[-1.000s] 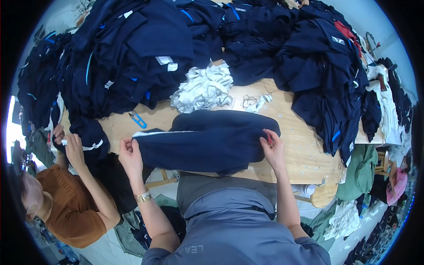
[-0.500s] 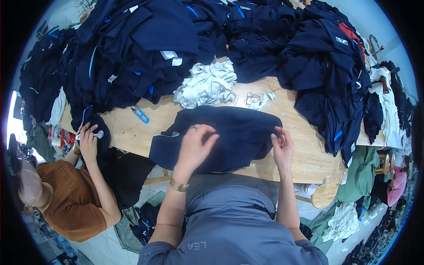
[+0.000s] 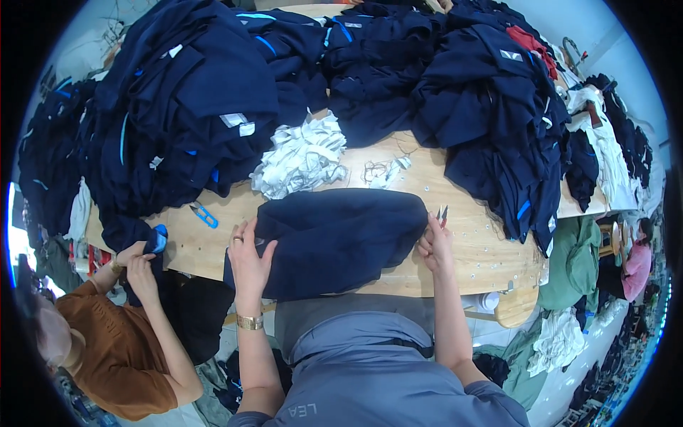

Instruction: Trimming loose threads from blue athletic shirts using small scissors.

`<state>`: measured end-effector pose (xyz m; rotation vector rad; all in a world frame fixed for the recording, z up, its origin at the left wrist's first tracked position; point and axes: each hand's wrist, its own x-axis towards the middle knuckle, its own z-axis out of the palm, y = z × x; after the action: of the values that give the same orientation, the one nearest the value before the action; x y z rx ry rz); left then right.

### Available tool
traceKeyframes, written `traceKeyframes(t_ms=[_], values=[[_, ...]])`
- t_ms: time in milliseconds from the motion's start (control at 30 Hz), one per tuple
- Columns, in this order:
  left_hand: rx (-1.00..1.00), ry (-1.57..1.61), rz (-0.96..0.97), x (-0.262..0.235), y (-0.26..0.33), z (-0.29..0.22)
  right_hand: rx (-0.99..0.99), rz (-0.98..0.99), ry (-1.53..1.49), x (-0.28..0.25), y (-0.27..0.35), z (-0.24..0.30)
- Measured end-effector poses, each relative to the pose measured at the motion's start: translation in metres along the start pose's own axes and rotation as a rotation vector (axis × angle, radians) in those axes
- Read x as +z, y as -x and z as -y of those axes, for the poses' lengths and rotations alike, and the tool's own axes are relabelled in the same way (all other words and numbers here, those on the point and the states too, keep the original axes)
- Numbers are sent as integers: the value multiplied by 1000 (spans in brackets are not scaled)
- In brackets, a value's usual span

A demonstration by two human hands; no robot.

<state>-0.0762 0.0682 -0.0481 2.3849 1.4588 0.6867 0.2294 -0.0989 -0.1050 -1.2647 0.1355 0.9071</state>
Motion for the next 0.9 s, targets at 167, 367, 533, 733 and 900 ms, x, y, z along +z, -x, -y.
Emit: traceKeyframes(t_ms=[167, 367, 533, 733, 900], values=[[-152, 175, 266, 3, -12, 39, -32, 182, -35, 36, 3, 35], [139, 504, -632, -114, -79, 11, -645, 402, -209, 96, 57, 170], [225, 650, -774, -155, -57, -30, -853, 314, -513, 56, 100, 205], [-221, 763, -26, -158, -6, -6, -647, 1061, 228, -38, 86, 168], [-195, 627, 69, -100, -28, 4, -410, 87, 76, -72, 48, 123]])
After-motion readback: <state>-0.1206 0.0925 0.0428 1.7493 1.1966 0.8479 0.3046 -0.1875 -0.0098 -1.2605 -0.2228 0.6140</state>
